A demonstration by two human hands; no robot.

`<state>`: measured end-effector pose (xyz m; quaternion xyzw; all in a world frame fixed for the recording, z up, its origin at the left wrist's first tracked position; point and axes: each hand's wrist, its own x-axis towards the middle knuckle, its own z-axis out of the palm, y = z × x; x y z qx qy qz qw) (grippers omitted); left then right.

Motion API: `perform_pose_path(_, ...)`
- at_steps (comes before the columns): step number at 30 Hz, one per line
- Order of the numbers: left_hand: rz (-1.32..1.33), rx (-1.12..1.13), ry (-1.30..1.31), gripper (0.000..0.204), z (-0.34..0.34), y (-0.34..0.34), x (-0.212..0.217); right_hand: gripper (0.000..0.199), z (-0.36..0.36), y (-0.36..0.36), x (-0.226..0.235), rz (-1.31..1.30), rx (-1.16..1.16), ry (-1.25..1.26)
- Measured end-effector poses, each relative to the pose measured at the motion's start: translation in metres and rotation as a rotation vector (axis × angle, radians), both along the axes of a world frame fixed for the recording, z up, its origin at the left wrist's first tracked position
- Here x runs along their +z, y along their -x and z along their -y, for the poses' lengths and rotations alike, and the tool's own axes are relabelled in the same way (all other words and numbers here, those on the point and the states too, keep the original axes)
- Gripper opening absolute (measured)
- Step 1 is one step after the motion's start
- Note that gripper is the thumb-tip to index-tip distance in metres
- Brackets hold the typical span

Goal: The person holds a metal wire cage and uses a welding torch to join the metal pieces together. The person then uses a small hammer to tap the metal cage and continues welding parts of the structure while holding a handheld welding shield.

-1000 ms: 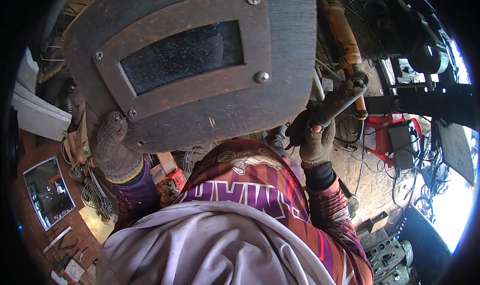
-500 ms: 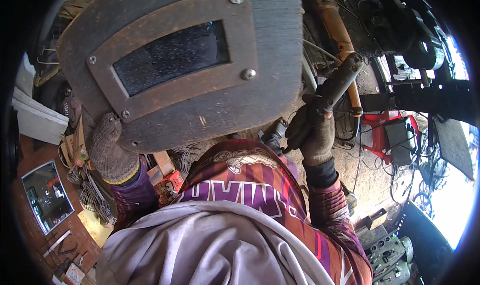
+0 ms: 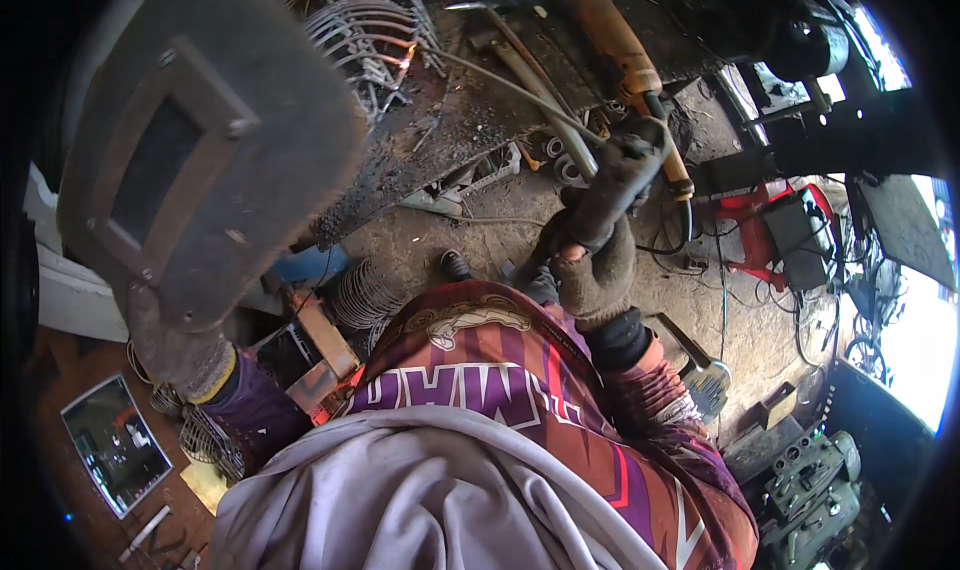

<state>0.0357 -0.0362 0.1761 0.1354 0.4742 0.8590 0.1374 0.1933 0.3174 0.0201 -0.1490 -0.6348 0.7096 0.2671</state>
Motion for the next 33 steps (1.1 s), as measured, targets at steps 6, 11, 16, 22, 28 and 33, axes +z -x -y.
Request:
perform_pose_path(6, -0.292, 0.699, 0.591, 0.042, 0.053, 0.016, -0.007, 0.080, 0.004, 0.001, -0.002, 0.028, 0.048, 0.135)
perform_pose_path(11, -0.160, 0.732, 0.498, 0.046, 0.052, 0.015, -0.006, 0.083, 0.006, 0.002, 0.000, 0.047, 0.054, 0.134)
perform_pose_path(16, -0.072, 0.559, 0.281, 0.051, 0.040, 0.013, -0.004, 0.085, 0.005, 0.001, 0.000, 0.056, 0.073, 0.132)
perform_pose_path(22, -0.036, 0.178, 0.119, 0.051, -0.011, -0.009, 0.005, 0.086, 0.006, 0.004, -0.001, 0.074, 0.098, 0.128)
perform_pose_path(28, -0.077, 0.063, 0.048, 0.051, -0.073, -0.018, 0.001, 0.083, 0.003, 0.002, -0.007, 0.077, 0.054, 0.031)
perform_pose_path(33, -0.126, -0.006, -0.012, 0.054, -0.067, -0.017, -0.006, 0.083, 0.000, -0.006, -0.003, 0.126, 0.091, 0.102)
